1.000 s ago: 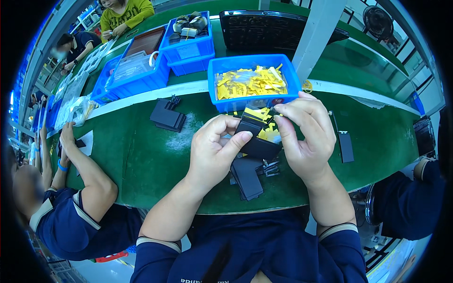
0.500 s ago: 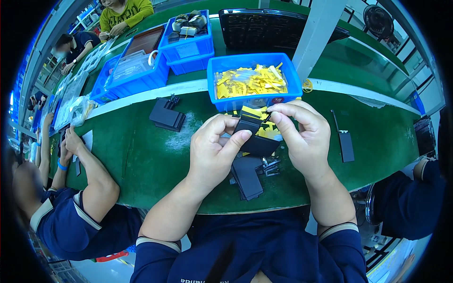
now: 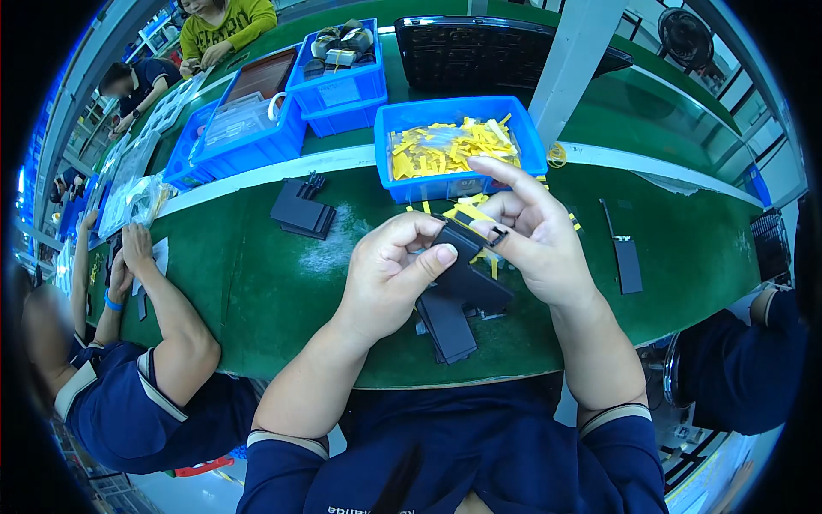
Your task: The person repeatedly picks up small black rectangular components and yellow strips from a blue bin. They peel the backing off the yellow strips and apply them to the black components, then place the finished items into a stack on the table.
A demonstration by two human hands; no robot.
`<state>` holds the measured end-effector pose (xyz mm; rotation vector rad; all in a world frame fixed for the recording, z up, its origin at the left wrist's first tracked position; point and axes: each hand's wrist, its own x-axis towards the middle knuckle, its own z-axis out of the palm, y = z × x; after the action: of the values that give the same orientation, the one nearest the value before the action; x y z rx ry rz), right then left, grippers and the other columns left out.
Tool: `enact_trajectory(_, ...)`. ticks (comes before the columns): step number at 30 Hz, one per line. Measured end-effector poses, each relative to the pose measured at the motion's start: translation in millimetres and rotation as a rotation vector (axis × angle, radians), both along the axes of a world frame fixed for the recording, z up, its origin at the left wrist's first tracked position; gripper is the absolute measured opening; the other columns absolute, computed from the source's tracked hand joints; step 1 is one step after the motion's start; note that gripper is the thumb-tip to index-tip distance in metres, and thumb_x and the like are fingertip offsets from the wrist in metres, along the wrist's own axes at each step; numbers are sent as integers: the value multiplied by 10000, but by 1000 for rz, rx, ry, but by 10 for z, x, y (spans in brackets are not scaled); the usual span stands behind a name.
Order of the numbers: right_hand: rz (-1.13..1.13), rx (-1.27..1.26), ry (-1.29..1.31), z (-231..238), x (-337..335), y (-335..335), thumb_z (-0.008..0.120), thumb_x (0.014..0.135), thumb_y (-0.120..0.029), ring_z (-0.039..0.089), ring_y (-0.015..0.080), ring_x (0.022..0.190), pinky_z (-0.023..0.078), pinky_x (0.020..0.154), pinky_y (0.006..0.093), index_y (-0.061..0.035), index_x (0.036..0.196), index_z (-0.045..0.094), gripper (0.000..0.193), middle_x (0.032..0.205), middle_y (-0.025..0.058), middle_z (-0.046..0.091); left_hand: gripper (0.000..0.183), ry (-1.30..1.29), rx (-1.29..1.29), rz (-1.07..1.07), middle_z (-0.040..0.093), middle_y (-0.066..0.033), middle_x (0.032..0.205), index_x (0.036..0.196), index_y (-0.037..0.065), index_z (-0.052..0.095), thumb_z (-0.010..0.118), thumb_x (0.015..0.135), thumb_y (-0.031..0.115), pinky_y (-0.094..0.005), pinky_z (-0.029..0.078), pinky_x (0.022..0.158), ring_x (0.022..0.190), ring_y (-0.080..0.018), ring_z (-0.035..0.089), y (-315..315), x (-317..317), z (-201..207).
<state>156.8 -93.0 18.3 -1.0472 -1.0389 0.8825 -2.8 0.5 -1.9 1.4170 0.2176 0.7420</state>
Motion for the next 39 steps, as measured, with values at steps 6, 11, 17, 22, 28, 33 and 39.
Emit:
enact_trajectory(6,26,22,-164,34,82,-52,608,828,14,559,61,691,444,609,203,21,928,690,130,810,34,643,173,-3,21,-72,602,-29,909,988,0,574,553,930,162,-229,460,730,790,-76,563,28,-6,-19)
enact_trajectory(11,149,8,1,21,113,-50,644,819,-8,605,83,721,483,631,205,25,903,684,99,827,60,663,206,115,190,-68,589,-37,889,1020,-3,511,528,947,190,-215,443,704,794,-76,552,51,-32,-23)
enact_trajectory(17,186,-29,19,1,152,-37,657,809,-19,606,81,709,491,625,202,24,890,683,96,834,66,668,224,129,201,-65,590,-34,902,1033,-10,509,522,951,198,-204,428,714,797,-66,537,60,-46,2)
enact_trajectory(22,167,-84,-13,41,141,-55,650,799,-21,598,75,700,481,608,206,20,853,682,75,815,57,666,240,98,61,-183,596,-47,907,1032,-7,507,516,953,220,-212,438,714,795,-74,550,64,-26,2)
enact_trajectory(28,-306,-131,-757,-30,124,32,656,782,-79,639,216,700,508,654,312,-1,952,661,187,836,138,661,234,7,-251,-365,589,-45,900,1056,6,498,522,948,212,-241,466,707,780,-91,570,107,-43,26)
enact_trajectory(33,-452,-157,-1039,-69,118,60,617,815,-62,624,351,860,496,766,425,-15,1174,557,367,971,209,640,214,161,67,107,560,2,857,1039,-1,537,546,934,185,-217,431,713,799,-47,507,319,-87,-29)
enact_trajectory(39,-433,-158,-1036,-169,128,80,606,823,-56,626,340,857,491,768,426,-20,1200,539,385,956,211,641,227,622,495,915,636,-152,814,1058,-14,570,521,896,137,-343,482,672,711,-238,616,1186,-467,-58)
